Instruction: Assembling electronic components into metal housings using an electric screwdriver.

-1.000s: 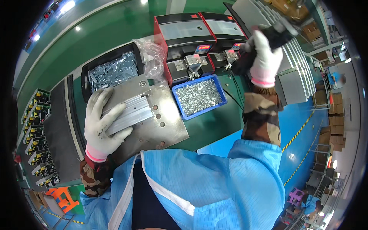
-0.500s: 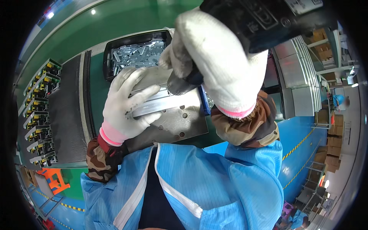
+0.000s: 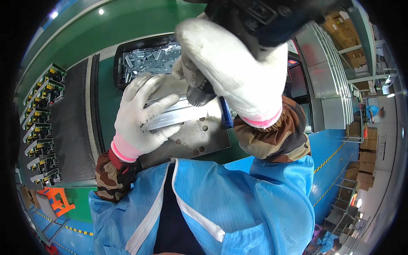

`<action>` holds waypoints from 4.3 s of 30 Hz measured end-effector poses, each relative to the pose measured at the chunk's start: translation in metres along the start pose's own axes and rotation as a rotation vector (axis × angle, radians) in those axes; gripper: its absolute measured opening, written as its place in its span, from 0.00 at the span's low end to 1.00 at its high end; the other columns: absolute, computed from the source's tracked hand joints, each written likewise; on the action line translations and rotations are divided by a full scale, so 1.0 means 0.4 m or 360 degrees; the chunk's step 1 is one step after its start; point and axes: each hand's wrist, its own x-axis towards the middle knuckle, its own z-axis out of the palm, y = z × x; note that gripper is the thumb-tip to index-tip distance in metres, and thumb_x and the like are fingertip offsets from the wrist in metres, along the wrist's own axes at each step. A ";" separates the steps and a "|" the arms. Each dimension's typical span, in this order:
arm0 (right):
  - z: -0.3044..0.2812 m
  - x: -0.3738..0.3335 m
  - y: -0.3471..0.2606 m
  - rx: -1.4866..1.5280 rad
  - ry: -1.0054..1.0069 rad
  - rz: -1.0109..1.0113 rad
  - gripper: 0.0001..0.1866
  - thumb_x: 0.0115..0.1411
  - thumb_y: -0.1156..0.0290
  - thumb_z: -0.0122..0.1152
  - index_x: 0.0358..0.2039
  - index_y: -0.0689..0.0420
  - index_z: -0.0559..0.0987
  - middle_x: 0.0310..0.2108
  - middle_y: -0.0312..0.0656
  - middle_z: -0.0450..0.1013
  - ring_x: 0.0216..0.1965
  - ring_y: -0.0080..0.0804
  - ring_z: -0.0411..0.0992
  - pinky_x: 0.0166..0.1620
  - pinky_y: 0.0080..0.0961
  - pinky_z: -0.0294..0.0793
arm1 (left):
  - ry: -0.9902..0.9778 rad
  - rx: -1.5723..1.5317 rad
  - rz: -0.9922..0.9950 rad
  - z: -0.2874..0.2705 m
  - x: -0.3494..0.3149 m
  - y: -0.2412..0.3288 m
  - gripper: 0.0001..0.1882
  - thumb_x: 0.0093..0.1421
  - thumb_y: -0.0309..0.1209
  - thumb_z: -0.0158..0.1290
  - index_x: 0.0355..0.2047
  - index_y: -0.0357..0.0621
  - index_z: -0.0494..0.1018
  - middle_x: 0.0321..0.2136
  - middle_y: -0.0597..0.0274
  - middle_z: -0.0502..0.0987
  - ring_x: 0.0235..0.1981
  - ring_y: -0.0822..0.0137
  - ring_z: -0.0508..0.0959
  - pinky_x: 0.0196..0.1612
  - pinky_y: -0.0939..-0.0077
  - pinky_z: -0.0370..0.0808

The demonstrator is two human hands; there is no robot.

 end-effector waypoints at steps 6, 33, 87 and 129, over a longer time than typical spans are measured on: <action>0.001 0.014 0.021 -0.0088 -0.0123 -0.0016 0.16 0.65 0.60 0.42 0.23 0.56 0.64 0.19 0.34 0.57 0.19 0.24 0.59 0.32 0.29 0.64 | 0.0000 -0.0027 -0.0003 0.002 0.005 0.001 0.28 0.32 0.39 0.64 0.40 0.57 0.77 0.47 0.53 0.69 0.49 0.47 0.67 0.51 0.53 0.64; 0.104 0.000 0.019 -0.0675 0.1021 0.0057 0.21 0.38 0.73 0.68 0.36 0.60 0.73 0.27 0.40 0.75 0.29 0.26 0.74 0.35 0.24 0.73 | 0.0034 0.0118 -0.0133 -0.005 0.003 0.011 0.43 0.32 0.41 0.67 0.50 0.41 0.64 0.47 0.49 0.67 0.48 0.44 0.67 0.50 0.56 0.67; 0.123 0.040 0.080 -0.0446 0.0541 -0.0061 0.17 0.38 0.86 0.58 0.32 0.61 0.72 0.27 0.36 0.69 0.28 0.22 0.68 0.32 0.18 0.67 | 0.0016 -0.0152 -0.0353 -0.002 -0.010 0.004 0.46 0.27 0.40 0.69 0.51 0.44 0.64 0.48 0.53 0.64 0.49 0.49 0.65 0.49 0.60 0.68; -0.112 -0.007 0.041 0.0296 0.0964 -0.0488 0.09 0.55 0.73 0.59 0.34 0.62 0.72 0.21 0.40 0.67 0.19 0.29 0.66 0.28 0.30 0.72 | -0.0046 0.0142 -0.0248 -0.004 -0.006 0.017 0.45 0.30 0.41 0.68 0.52 0.49 0.65 0.50 0.48 0.64 0.51 0.46 0.65 0.53 0.59 0.67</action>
